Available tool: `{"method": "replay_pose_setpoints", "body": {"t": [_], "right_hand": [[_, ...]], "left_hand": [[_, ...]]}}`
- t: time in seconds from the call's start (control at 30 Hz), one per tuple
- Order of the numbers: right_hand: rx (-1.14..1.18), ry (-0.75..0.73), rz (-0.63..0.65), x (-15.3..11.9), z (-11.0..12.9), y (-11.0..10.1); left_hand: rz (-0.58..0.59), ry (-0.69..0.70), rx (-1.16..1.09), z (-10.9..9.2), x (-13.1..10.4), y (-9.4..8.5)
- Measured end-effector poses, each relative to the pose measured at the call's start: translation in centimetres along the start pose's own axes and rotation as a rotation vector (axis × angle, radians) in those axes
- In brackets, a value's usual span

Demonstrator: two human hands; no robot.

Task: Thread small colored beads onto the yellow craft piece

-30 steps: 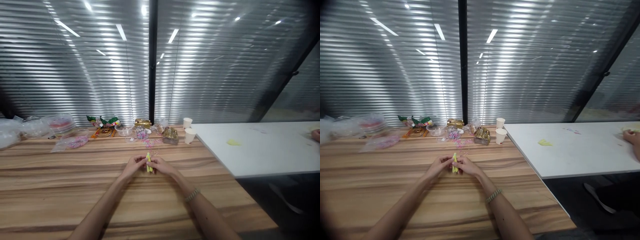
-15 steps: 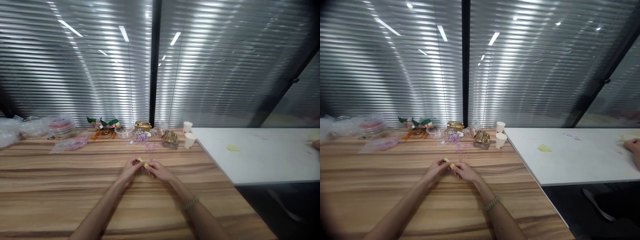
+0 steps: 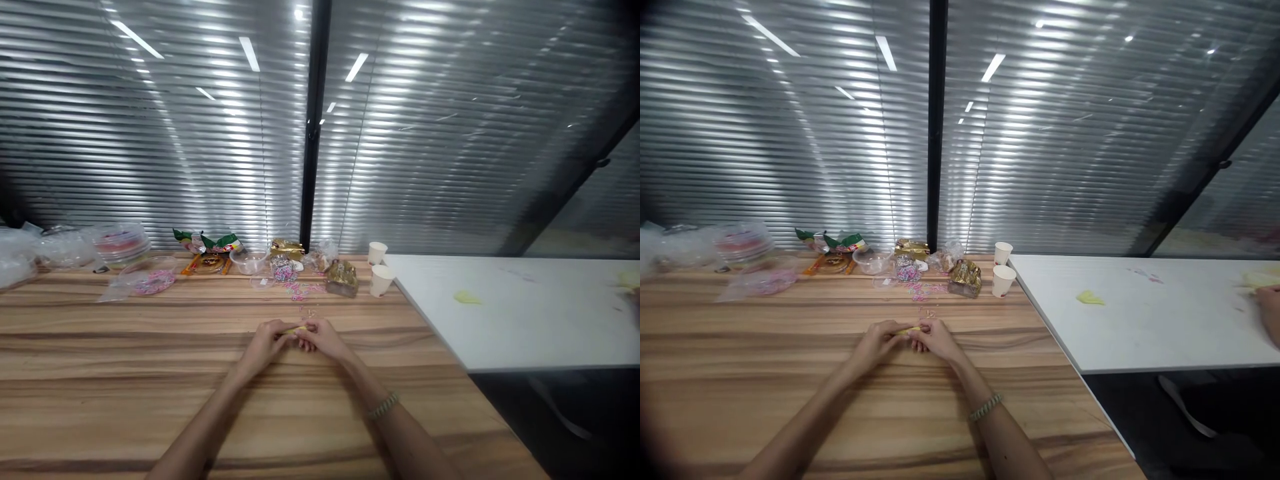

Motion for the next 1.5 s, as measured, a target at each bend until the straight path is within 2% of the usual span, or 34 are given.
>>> {"method": "replay_pose_setpoints", "body": {"t": [0.07,0.13,0.2,0.27,0.37,0.53,0.67,0.77,0.9,1.03,1.2,1.37,1.5], "right_hand": [[-0.138,-0.054,-0.154,0.0,0.1,-1.4],[-0.372,-0.156,-0.328,-0.4,0.7,-3.0],[-0.604,-0.241,-0.402,-0.8,1.2,-3.7],[-0.762,-0.274,-0.399,-0.9,1.3,-3.6],[-0.873,-0.272,-0.383,-0.7,1.1,-2.9],[-0.968,-0.223,-0.359,0.2,0.5,-1.7],[-0.982,-0.240,-0.334,0.4,0.1,-1.3],[-0.943,-0.259,-0.323,0.3,0.2,-1.3],[-0.788,-0.281,-0.356,0.1,0.7,-1.7],[-0.560,-0.269,-0.407,0.0,0.9,-2.2],[-0.307,-0.165,-0.415,0.3,-0.1,-2.2],[0.055,-0.110,-0.341,0.7,-0.9,-1.6],[0.212,-0.129,-0.292,0.7,-0.7,-0.9]], "left_hand": [[-0.047,0.049,0.155,0.0,0.0,-0.3],[-0.080,0.054,0.281,0.1,0.0,-0.5],[-0.089,0.022,0.363,0.4,0.0,-0.7],[-0.096,-0.025,0.427,0.6,0.0,-0.8],[-0.101,-0.062,0.495,0.7,-0.1,-0.8],[-0.141,-0.067,0.532,0.9,-0.3,-0.8],[-0.175,-0.082,0.462,2.4,-0.3,-0.2],[-0.160,-0.059,0.291,3.5,-0.2,0.7],[-0.186,0.004,0.143,3.1,-0.3,1.1],[-0.221,-0.047,0.151,2.2,-0.4,0.6],[-0.131,-0.069,0.271,1.8,-0.5,0.9],[-0.111,-0.078,0.224,1.9,-0.7,1.4],[-0.134,-0.042,0.116,1.2,-0.6,1.3]]}}
Point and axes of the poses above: each hand's wrist, its own x-axis towards the middle knuckle, its own y-axis out of the palm, z = x × y, the point moved 6 cm from there along x, towards the middle knuckle, and after that the axes turned 3 degrees about -x, right-handed, at the moved point
